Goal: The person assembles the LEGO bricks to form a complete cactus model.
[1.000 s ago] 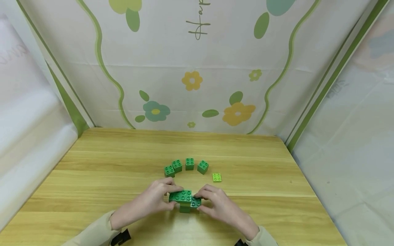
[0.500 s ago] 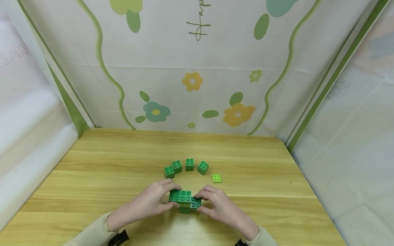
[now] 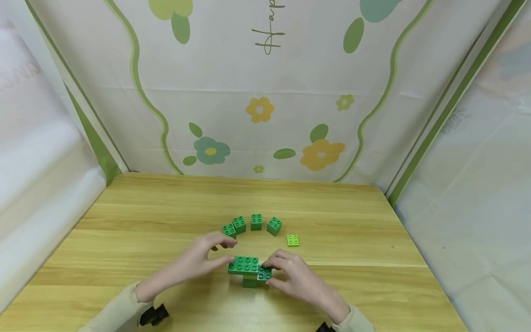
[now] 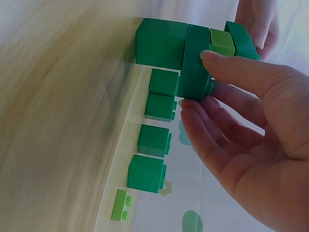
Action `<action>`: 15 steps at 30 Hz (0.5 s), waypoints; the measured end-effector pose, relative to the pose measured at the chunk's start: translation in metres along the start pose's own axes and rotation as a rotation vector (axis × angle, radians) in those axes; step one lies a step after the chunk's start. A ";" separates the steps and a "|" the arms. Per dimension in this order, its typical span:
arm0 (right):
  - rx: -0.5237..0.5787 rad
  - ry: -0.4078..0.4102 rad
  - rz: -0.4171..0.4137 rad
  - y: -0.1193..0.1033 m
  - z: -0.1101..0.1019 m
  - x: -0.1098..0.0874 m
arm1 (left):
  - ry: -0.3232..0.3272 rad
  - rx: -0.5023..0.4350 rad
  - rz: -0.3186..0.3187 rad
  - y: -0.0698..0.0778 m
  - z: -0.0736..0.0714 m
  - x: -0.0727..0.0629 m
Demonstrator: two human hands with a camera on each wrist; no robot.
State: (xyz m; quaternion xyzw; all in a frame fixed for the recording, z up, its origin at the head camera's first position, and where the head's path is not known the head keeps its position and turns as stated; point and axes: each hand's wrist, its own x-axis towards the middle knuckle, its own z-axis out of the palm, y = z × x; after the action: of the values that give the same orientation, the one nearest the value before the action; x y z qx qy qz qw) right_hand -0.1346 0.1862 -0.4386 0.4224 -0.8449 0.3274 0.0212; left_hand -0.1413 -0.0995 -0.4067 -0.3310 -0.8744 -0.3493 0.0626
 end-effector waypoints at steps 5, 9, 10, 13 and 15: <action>-0.011 0.001 -0.002 0.000 -0.001 0.000 | 0.047 -0.019 -0.037 -0.014 -0.004 0.008; -0.009 0.000 -0.008 0.000 -0.001 0.000 | 0.047 -0.023 -0.081 -0.026 -0.004 0.013; -0.007 0.000 -0.009 0.000 -0.001 0.000 | 0.044 -0.024 -0.092 -0.029 -0.004 0.014; -0.005 0.004 -0.017 0.001 -0.001 0.000 | 0.033 -0.029 -0.131 -0.038 -0.003 0.019; -0.005 0.008 -0.026 0.001 -0.001 0.000 | 0.028 -0.027 -0.158 -0.044 -0.002 0.022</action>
State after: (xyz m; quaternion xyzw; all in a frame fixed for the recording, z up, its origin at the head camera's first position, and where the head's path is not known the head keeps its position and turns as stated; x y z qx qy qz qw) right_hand -0.1358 0.1871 -0.4389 0.4320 -0.8401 0.3267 0.0300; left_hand -0.1857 -0.1125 -0.4224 -0.2570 -0.8920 -0.3694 0.0429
